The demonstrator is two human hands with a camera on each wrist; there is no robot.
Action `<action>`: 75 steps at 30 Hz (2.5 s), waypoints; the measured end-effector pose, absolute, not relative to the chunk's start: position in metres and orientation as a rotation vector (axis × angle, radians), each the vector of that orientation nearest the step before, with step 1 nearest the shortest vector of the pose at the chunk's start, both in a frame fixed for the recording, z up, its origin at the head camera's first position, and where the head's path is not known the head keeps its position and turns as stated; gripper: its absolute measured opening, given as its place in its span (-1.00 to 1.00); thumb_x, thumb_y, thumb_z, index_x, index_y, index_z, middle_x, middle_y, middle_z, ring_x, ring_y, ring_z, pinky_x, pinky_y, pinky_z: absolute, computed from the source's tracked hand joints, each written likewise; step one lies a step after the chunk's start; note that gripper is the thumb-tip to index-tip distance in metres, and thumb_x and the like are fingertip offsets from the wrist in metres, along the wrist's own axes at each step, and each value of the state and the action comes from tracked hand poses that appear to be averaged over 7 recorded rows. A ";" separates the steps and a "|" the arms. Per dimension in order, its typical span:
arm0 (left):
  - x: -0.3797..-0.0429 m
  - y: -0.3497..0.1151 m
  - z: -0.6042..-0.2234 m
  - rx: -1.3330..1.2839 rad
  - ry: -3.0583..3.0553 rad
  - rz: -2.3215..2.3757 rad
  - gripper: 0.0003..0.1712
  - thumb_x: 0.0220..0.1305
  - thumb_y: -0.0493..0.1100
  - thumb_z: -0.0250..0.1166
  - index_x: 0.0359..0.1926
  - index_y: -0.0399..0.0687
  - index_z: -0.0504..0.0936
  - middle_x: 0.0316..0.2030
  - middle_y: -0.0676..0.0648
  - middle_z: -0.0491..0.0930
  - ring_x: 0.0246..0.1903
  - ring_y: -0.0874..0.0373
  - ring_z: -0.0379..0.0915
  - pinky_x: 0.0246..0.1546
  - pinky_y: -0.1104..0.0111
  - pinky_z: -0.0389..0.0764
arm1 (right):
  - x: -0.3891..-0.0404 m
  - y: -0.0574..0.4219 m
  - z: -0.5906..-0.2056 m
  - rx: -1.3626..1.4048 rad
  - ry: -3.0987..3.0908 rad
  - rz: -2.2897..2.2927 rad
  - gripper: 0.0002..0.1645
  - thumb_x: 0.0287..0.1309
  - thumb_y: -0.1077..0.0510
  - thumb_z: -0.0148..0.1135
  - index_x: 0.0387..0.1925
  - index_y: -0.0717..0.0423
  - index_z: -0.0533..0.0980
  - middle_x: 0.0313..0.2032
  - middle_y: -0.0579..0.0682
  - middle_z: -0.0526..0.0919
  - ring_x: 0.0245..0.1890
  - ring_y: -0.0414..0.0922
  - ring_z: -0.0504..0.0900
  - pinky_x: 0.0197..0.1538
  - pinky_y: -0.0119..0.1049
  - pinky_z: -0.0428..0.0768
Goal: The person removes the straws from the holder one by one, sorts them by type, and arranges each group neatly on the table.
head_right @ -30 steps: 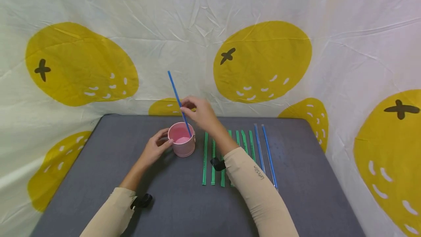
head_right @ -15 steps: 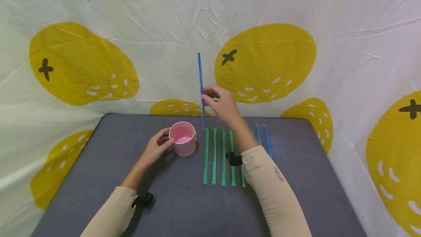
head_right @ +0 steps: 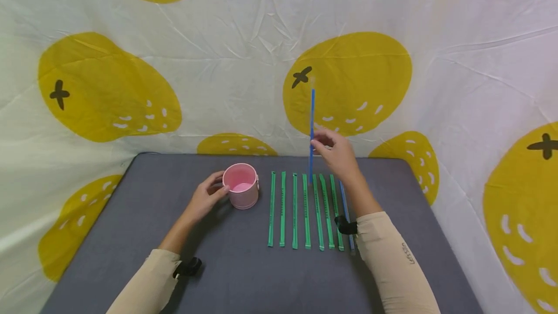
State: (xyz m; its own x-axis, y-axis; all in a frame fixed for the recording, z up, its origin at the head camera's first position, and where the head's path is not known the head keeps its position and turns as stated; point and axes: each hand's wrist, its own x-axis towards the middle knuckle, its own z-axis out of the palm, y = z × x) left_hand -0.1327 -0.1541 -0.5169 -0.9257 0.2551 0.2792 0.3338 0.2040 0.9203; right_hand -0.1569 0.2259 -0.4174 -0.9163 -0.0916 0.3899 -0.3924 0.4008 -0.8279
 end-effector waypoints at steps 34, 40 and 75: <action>-0.133 -0.156 -0.518 -0.536 -2.432 -1.829 -0.40 0.38 -0.26 0.35 0.36 -0.38 0.45 0.23 -0.46 0.52 0.21 -0.41 0.46 0.27 -0.24 0.47 | -0.120 0.371 -0.505 0.038 -2.873 1.186 -0.55 0.50 0.14 0.19 0.15 0.48 0.51 -0.12 0.37 0.72 -0.30 0.04 0.79 -0.20 -0.14 0.78; -0.133 -0.155 -0.517 -0.526 -2.448 -1.817 -0.41 0.38 -0.24 0.36 0.36 -0.33 0.46 0.22 -0.41 0.55 0.18 -0.35 0.51 0.24 -0.18 0.53 | -0.112 0.384 -0.518 0.017 -3.020 1.195 -0.56 0.49 0.16 0.17 0.14 0.49 0.49 -0.20 0.26 0.72 -0.36 -0.05 0.73 -0.28 -0.31 0.73; -0.142 -0.157 -0.531 -0.532 -2.430 -1.832 -0.40 0.39 -0.28 0.34 0.39 -0.35 0.43 0.25 -0.43 0.52 0.24 -0.36 0.46 0.28 -0.22 0.47 | -0.105 0.370 -0.535 -0.261 -3.110 1.186 -0.69 0.42 0.26 0.21 -0.01 0.51 0.48 -0.23 0.29 0.68 -0.38 -0.10 0.71 -0.29 -0.18 0.78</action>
